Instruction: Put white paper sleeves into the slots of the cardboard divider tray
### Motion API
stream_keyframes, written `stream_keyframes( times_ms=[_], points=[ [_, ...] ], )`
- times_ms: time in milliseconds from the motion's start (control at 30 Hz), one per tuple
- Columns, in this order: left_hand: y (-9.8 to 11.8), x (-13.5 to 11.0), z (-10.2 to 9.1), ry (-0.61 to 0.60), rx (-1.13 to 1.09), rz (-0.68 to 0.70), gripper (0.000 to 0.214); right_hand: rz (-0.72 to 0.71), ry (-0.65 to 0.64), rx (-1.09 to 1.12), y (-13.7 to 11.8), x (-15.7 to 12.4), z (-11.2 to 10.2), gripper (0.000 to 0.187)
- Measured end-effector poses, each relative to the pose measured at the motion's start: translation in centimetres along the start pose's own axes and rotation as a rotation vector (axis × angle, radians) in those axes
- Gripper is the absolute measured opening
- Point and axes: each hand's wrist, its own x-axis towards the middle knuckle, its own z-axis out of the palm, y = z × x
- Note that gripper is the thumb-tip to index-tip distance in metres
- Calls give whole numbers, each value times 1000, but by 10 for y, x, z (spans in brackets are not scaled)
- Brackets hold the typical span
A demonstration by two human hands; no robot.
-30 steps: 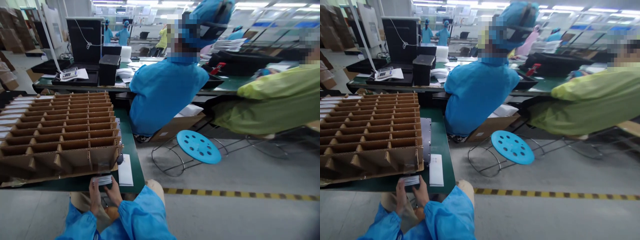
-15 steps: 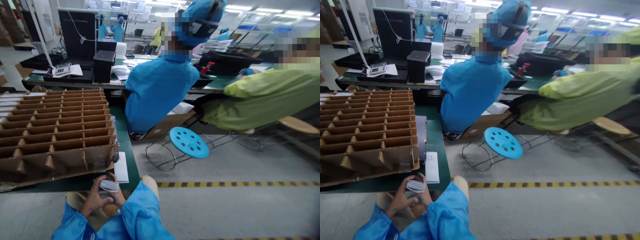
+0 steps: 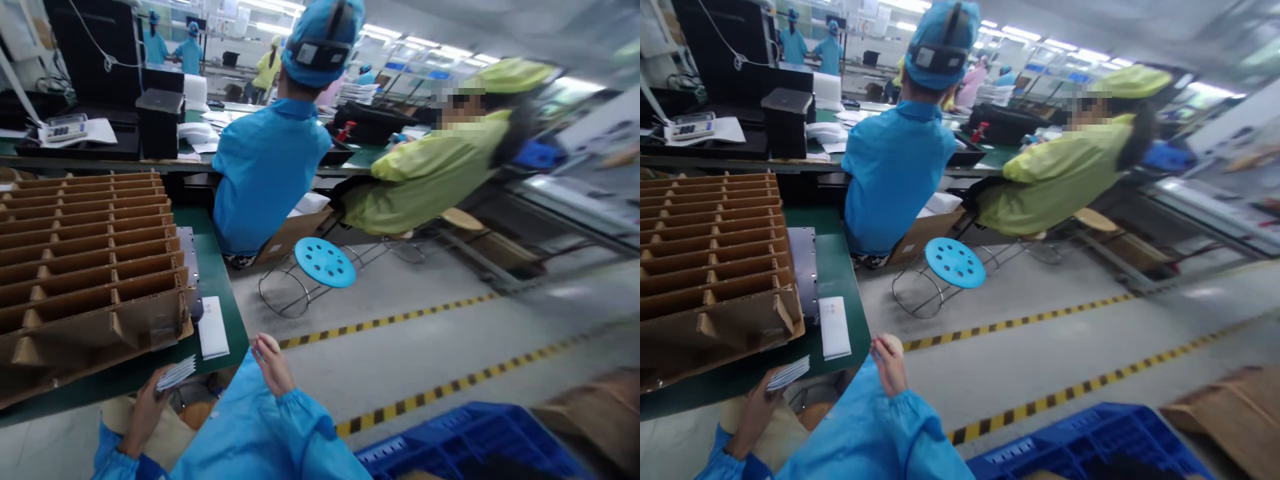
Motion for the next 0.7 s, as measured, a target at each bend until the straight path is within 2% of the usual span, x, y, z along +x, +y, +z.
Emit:
stream_keyframes(
  times_ms=[67, 133, 233, 333, 400, 467, 500, 533, 600, 633, 700],
  points=[
    [-4, 5, 1, 12, 21, -2, 41, -27, 109, -5, -14, 17, -31, 48],
    [-8, 10, 0, 4, 59, -13, 46, -35, 185, -10, -23, 28, -54, 58],
    [-11, 15, -3, -9, 103, -17, 50, -58, 284, -29, -30, 35, -71, 59],
    [-12, 14, -4, -19, 110, -24, 48, -114, 361, -75, -33, 28, -60, 53],
    [-11, 13, -2, -34, 79, -31, 45, -132, 344, -114, -32, 15, -33, 44],
    [-10, 10, 0, -39, -2, -25, 45, -160, 146, -205, -25, -6, 8, 37],
    [-9, 9, 1, -35, -48, -17, 46, -197, -56, -290, -19, -17, 30, 41],
    [-9, 7, 2, -24, -84, -8, 46, -234, -280, -374, -12, -29, 52, 55],
    [-7, 2, 2, 6, -120, 8, 46, -263, -579, -491, 3, -50, 90, 74],
    [-6, -1, 3, 18, -122, 11, 44, -248, -650, -520, 10, -58, 105, 73],
    [-3, -7, 4, 44, -130, 15, 43, -194, -701, -531, 24, -68, 123, 54]
  ],
)
